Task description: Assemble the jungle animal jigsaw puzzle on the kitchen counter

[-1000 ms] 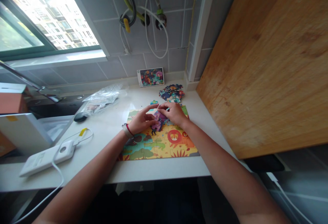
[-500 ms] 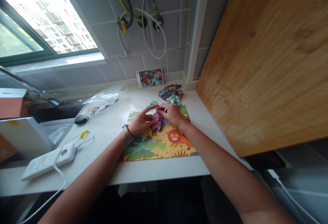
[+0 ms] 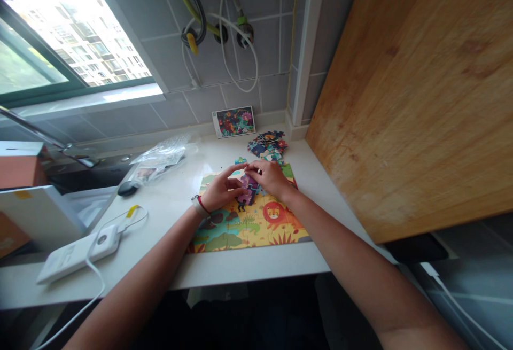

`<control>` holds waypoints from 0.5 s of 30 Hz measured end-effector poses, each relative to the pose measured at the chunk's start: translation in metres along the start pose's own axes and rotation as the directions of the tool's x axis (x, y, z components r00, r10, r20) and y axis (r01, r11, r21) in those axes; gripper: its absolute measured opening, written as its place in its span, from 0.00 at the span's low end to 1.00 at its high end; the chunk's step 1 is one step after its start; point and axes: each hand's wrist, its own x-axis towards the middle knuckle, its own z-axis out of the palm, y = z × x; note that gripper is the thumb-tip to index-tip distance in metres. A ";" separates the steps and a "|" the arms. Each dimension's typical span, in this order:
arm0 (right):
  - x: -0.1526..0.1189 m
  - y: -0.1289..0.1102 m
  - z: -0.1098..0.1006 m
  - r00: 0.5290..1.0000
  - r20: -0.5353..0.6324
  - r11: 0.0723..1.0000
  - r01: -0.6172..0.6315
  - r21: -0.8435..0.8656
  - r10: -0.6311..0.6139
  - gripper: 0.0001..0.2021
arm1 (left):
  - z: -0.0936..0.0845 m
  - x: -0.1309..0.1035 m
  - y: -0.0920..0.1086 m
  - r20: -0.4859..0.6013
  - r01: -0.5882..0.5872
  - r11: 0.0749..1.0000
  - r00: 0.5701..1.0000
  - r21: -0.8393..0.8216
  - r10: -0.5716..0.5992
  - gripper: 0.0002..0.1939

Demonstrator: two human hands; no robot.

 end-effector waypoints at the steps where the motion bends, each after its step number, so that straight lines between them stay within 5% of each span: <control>1: 0.000 0.000 0.000 1.000 0.002 1.000 0.004 0.002 -0.004 0.06 | 0.000 0.000 0.000 -0.001 0.002 1.000 1.000 -0.002 -0.002 0.36; 15: 0.000 0.005 0.002 0.997 0.001 0.997 0.073 -0.006 -0.073 0.06 | 0.000 0.000 -0.001 -0.035 -0.031 1.000 0.999 0.006 0.031 0.33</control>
